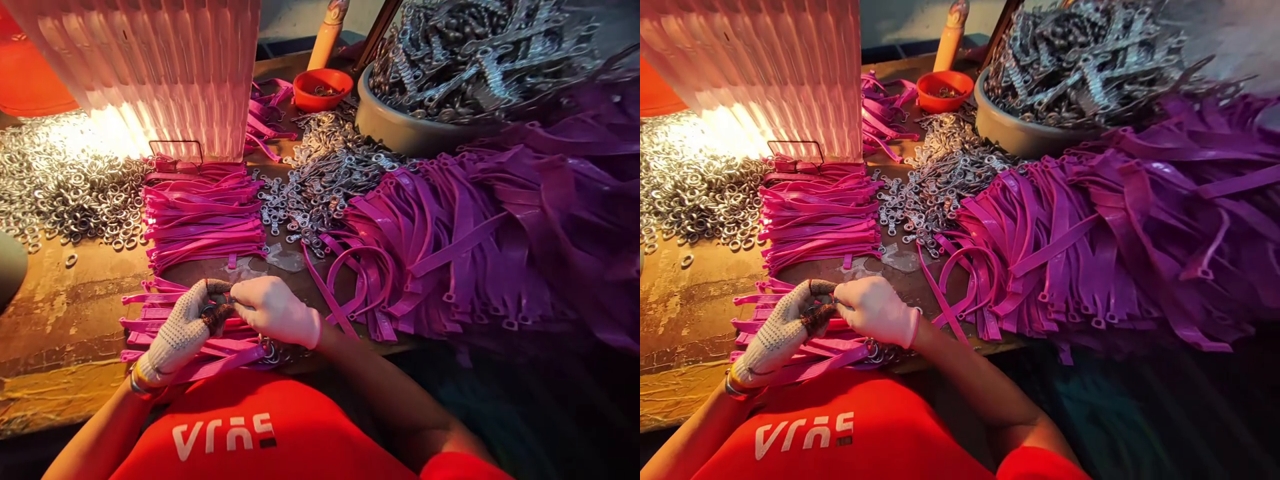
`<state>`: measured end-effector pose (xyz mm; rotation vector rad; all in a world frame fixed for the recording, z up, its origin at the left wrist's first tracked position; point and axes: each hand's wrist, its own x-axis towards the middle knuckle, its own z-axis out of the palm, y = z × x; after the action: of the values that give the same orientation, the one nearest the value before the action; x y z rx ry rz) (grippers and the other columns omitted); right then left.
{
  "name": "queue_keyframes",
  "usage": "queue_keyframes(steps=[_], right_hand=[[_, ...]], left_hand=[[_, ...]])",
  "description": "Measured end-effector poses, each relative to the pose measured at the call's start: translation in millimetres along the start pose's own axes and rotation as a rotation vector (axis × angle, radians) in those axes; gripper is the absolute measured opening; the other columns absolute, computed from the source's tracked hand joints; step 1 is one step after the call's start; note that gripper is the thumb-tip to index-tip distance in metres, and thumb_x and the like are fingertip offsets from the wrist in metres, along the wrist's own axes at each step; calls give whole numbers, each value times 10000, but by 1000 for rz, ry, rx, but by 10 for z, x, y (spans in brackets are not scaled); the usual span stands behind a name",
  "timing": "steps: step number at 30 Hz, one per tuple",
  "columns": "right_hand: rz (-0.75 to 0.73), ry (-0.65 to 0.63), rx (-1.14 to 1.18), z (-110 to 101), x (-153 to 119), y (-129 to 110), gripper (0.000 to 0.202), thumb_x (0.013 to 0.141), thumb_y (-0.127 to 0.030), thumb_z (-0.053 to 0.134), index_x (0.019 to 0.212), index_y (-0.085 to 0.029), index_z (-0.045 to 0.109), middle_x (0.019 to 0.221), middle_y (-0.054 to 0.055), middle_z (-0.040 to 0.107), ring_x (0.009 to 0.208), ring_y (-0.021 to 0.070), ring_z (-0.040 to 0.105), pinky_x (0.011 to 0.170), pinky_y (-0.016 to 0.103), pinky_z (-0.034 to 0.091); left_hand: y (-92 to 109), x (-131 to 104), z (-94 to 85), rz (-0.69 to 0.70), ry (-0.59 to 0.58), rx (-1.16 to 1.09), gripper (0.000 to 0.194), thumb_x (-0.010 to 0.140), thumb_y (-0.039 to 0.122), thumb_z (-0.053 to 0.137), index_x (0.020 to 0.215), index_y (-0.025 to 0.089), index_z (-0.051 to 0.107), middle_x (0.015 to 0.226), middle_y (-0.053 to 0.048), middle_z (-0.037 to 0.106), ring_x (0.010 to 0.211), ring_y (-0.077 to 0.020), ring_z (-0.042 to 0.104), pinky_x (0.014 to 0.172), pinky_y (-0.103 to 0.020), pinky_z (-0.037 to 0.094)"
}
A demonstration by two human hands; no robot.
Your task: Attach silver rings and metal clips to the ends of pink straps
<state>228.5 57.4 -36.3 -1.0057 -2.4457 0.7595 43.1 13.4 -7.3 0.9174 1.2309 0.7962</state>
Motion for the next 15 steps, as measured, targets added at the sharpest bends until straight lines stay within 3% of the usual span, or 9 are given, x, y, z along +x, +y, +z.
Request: queue_keyframes(steps=[2, 5, 8, 12, 15], right_hand=[[-23, 79, -15, 30, 9, -15, 274, 959, -249, 535, 699, -199, 607, 682, 5, 639, 633, 140, 511, 637, 293, 314], [-27, 303, 11, 120, 4, -40, 294, 977, -325, 463, 788, -200, 649, 715, 38, 658, 685, 168, 556, 693, 304, 367], [114, 424, 187, 162, -14, -21, 321, 979, -428, 464, 849, -200, 648, 723, 32, 661, 692, 169, 580, 685, 289, 400], [406, 436, 322, 99, -31, 152, 341, 984, -436, 494, 736, -224, 593, 679, -9, 635, 645, 143, 547, 630, 262, 370], [530, 580, 297, 87, -30, 327, 309, 977, -424, 486, 756, -233, 586, 707, -11, 645, 677, 149, 546, 639, 260, 363]], left_hand=[[40, 56, 23, -58, 8, -111, 402, 796, 365, 800, 1103, 150, 652, 659, 18, 573, 495, -57, 408, 447, -166, 307], [117, 166, 74, -140, 64, -309, 404, 743, 316, 837, 1061, 133, 667, 590, 55, 497, 430, -21, 319, 398, -139, 236], [219, 323, 127, -93, 59, -312, 390, 738, 264, 835, 1072, 126, 691, 636, 28, 557, 442, -19, 350, 404, -135, 261], [389, 787, 180, 90, -71, 76, 270, 824, 312, 737, 1007, 114, 744, 623, -7, 593, 478, -72, 413, 430, -181, 315], [546, 1361, 279, 317, 13, 587, 221, 837, 233, 693, 992, 99, 774, 843, -89, 715, 762, -181, 608, 615, -232, 466]])
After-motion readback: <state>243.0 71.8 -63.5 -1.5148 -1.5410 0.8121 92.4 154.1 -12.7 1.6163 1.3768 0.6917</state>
